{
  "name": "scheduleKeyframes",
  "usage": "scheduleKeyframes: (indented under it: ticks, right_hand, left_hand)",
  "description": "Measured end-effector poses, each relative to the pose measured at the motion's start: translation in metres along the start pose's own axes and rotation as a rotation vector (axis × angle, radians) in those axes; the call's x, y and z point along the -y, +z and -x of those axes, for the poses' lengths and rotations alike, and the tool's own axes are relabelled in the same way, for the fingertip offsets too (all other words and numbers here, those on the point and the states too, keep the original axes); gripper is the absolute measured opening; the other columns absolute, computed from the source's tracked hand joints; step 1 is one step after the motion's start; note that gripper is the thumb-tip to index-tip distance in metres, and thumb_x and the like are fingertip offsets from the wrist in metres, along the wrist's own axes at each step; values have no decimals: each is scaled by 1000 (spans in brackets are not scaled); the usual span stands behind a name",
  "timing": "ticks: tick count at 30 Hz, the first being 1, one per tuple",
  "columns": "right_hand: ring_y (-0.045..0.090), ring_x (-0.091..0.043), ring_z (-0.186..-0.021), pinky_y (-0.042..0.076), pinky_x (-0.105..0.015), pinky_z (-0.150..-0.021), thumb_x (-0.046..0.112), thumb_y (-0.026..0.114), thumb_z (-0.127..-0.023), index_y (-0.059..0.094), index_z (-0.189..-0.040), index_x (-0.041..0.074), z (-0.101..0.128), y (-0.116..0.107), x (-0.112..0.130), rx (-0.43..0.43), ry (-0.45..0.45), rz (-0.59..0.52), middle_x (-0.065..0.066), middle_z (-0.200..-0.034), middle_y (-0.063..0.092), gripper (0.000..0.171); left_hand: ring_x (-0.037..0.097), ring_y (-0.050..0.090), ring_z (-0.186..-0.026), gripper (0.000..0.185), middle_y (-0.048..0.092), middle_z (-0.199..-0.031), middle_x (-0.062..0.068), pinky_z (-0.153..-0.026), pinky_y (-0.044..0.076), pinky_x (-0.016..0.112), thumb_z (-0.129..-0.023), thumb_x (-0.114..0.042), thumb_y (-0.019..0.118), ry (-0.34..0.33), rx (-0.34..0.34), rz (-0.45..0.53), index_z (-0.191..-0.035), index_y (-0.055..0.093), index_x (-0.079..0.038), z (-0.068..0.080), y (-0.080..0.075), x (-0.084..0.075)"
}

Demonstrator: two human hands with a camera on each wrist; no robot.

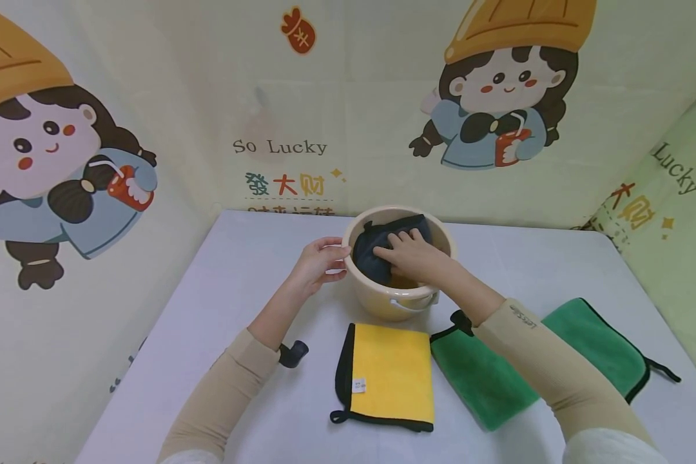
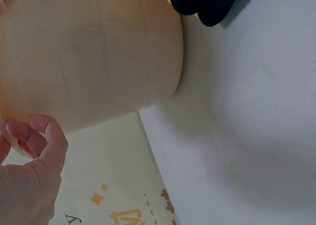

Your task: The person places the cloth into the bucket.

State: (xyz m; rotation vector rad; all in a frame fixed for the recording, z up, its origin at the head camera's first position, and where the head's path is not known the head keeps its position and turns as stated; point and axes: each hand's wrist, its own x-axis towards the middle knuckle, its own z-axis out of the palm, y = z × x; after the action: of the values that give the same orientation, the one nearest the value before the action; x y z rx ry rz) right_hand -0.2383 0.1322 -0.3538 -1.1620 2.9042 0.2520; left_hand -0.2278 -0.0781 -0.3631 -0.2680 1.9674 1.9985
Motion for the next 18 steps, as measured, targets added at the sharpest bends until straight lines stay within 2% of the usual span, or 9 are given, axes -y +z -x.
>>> scheduleKeyframes:
  ticks: [8,18]
  right_hand:
    - [49,-33,-106,35,-50,-91,28,60,-89,48,-129,20,-2,3,0,30,-36,34,-15,-116,53,43]
    - [49,-32,-107,35,-50,-92,29,58,-89,47,-131,20,-4,3,1,106,-41,66,-15,-118,53,44]
  left_hand:
    - [20,59,-78,37,60,-109,13,-76,53,35,-85,-19,65,3,-5,-1,-119,54,-10,2,0,0]
    - [18,59,-75,37,60,-104,11,-73,53,33,-86,-19,64,11,-5,-1,-119,53,-9,2,2,1]
